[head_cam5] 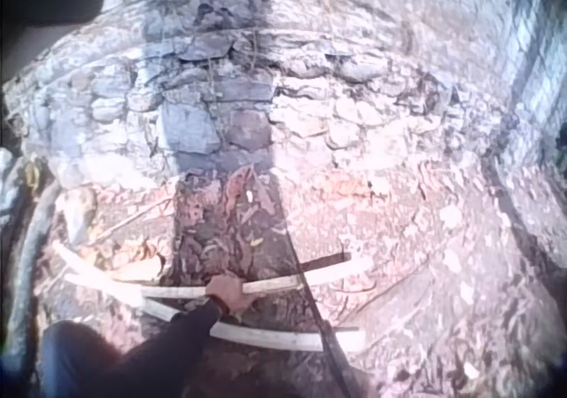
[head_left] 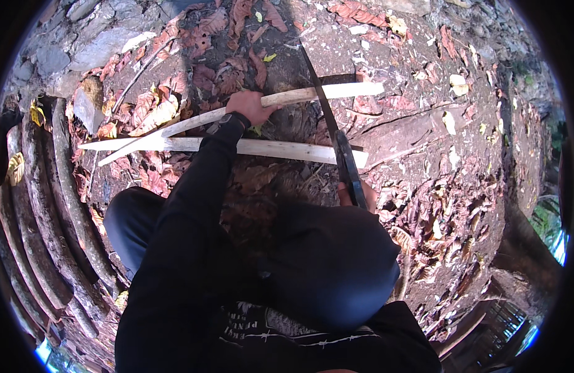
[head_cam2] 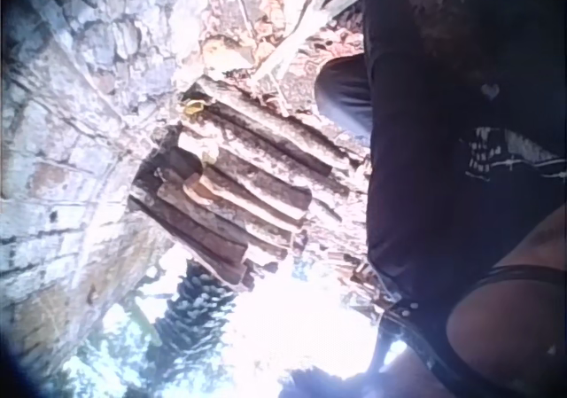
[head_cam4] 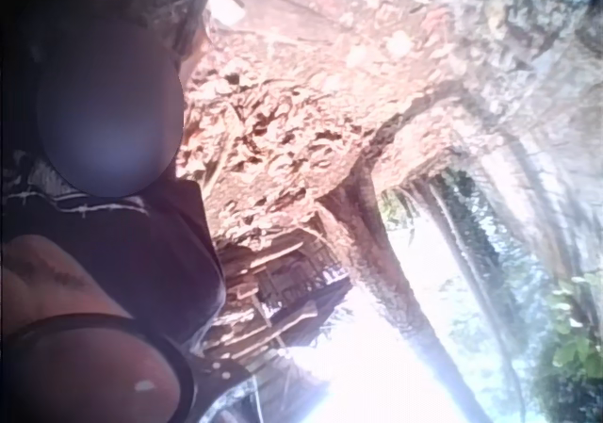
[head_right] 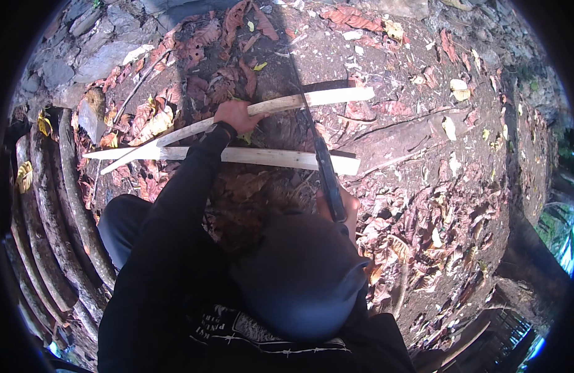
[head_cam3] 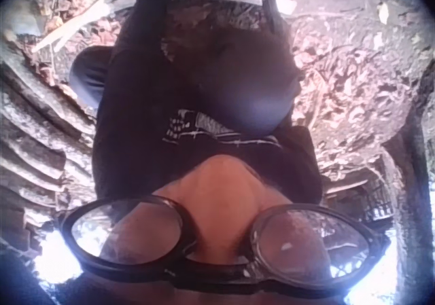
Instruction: The person sits on the ground and uses a hand saw to cut a piece of light-colored wood into smaller sections. They hold the wood steady with one hand while sawing with the other, periodically adjusting the wood's position to complete the cuts.
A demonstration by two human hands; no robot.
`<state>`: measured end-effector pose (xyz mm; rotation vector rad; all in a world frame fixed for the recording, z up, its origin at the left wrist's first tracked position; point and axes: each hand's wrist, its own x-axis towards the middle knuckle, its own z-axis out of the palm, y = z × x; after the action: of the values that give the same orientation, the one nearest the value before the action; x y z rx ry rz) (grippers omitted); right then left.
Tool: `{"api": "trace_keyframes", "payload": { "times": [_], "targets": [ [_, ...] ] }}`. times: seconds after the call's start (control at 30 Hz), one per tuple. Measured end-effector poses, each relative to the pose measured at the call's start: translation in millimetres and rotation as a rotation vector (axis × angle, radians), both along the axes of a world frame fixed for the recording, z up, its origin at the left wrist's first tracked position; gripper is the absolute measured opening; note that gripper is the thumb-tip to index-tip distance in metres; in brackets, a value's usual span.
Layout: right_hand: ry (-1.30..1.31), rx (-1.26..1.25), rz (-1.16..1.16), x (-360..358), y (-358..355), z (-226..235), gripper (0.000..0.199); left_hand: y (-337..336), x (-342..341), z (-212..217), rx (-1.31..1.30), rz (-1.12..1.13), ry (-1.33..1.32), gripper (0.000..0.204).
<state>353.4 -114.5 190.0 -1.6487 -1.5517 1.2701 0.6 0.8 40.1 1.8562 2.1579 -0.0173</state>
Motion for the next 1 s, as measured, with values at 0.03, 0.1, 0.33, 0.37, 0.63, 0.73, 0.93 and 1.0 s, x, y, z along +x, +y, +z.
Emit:
{"api": "trace_keyframes", "payload": {
  "times": [0.03,0.1,0.33,0.37,0.63,0.73,0.93,1.0],
  "targets": [
    [-0.021,0.009,0.010,0,-1,2,0.014,0,1,0,0.006,0.000,0.002,0.077],
    [-0.060,0.030,0.031,0,0,4,0.015,-3,3,1,0.009,0.006,-0.016,0.077],
    [-0.014,-0.015,0.035,5,-1,8,0.016,-2,7,2,0.041,0.035,-0.025,0.077],
    [-0.056,0.005,0.036,11,-7,-5,0.016,-5,8,2,0.043,0.030,-0.025,0.076],
    [-0.165,-0.066,0.056,32,-23,10,0.020,-6,5,-8,0.086,0.011,0.019,0.073],
    [-0.239,-0.015,0.067,41,-31,14,0.021,-7,8,-5,0.081,0.033,-0.030,0.072],
    [-0.084,0.074,-0.127,29,-34,19,0.015,-5,2,-1,0.122,0.038,-0.052,0.075],
    [-0.090,0.122,-0.172,28,-38,13,0.015,1,4,4,0.112,0.039,-0.060,0.073]
  ]
}}
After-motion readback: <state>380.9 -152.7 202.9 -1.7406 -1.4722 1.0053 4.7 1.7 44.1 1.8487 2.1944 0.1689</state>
